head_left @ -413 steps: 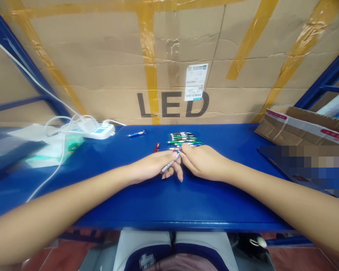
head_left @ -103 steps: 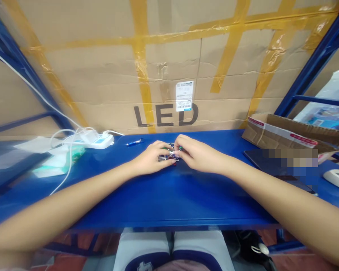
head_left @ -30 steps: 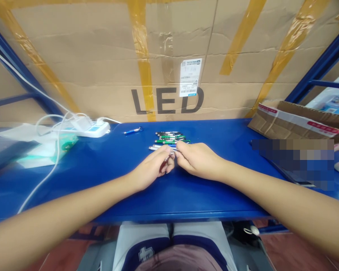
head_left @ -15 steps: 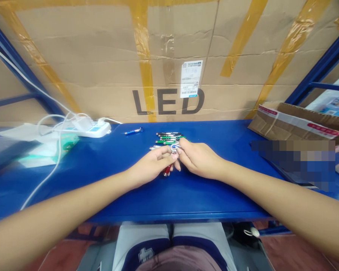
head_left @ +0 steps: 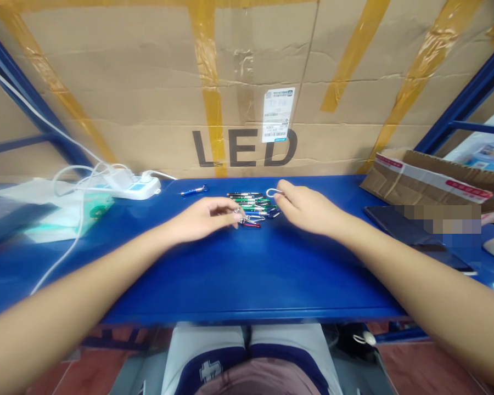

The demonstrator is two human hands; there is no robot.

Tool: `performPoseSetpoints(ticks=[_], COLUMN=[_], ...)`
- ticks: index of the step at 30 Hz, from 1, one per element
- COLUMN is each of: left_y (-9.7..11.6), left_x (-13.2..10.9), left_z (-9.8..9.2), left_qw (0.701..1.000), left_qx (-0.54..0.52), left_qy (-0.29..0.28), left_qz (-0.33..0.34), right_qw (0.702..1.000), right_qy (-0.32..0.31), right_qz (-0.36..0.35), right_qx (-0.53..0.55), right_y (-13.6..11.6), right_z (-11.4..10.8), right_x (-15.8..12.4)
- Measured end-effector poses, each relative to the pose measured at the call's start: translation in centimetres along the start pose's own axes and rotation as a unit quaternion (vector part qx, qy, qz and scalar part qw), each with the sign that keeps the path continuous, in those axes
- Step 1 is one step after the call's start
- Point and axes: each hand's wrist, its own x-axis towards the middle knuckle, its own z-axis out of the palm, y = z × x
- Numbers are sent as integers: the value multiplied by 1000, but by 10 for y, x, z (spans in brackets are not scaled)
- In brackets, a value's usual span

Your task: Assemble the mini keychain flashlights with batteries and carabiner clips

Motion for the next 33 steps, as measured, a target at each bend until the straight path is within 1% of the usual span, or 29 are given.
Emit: performPoseSetpoints(ticks=[1, 3, 4, 6, 7, 9, 14, 19, 22, 24, 25, 27, 28, 29, 30, 32, 33], left_y=[-6, -18, -24, -36, -41, -48, -57, -58, -54, -48, -44, -34, -29, -25, -21, -15, -13], left_x=[2, 5, 5, 6, 6, 6, 7, 8, 7, 6, 6, 5, 4, 3, 3, 1, 0], left_z=[-9, -28, -36, -49, -53, -59, -62, -62, -58, -53, -50, -41, -36, -30, -25, -17, -13], left_qw=[998, 982, 970, 938, 928, 919, 922, 926, 924, 920, 918, 921, 926, 931, 932, 932, 932], left_qx=[62, 176, 230, 335, 361, 379, 361, 353, 360, 370, 372, 358, 342, 332, 332, 331, 331], left_qy=[26, 71, 83, 85, 83, 79, 99, 104, 102, 120, 133, 155, 146, 124, 89, 40, 24], left_qz=[7, -6, -9, -37, -52, -68, -96, -85, -81, -58, -35, 29, 62, 92, 116, 141, 144], right_qw=[999, 989, 984, 977, 974, 969, 958, 949, 944, 945, 949, 964, 975, 985, 992, 997, 996], right_qy=[-30, -107, -131, -166, -178, -198, -230, -222, -209, -185, -165, -114, -93, -78, -72, -67, -63], right_qz=[32, 94, 107, 120, 124, 129, 150, 191, 213, 219, 216, 193, 168, 137, 97, 24, -3], right_qx=[-15, -42, -48, -56, -59, -64, -78, -115, -142, -158, -160, -141, -115, -76, -31, 43, 64], right_y=[7, 21, 27, 37, 40, 44, 52, 62, 64, 62, 59, 50, 43, 36, 28, 11, 3], right_z=[-2, -5, -6, -7, -7, -8, -13, -15, -16, -15, -15, -12, -10, -8, -5, 2, 6], right_x=[4, 10, 12, 16, 17, 17, 17, 17, 17, 16, 16, 14, 13, 11, 9, 4, 1])
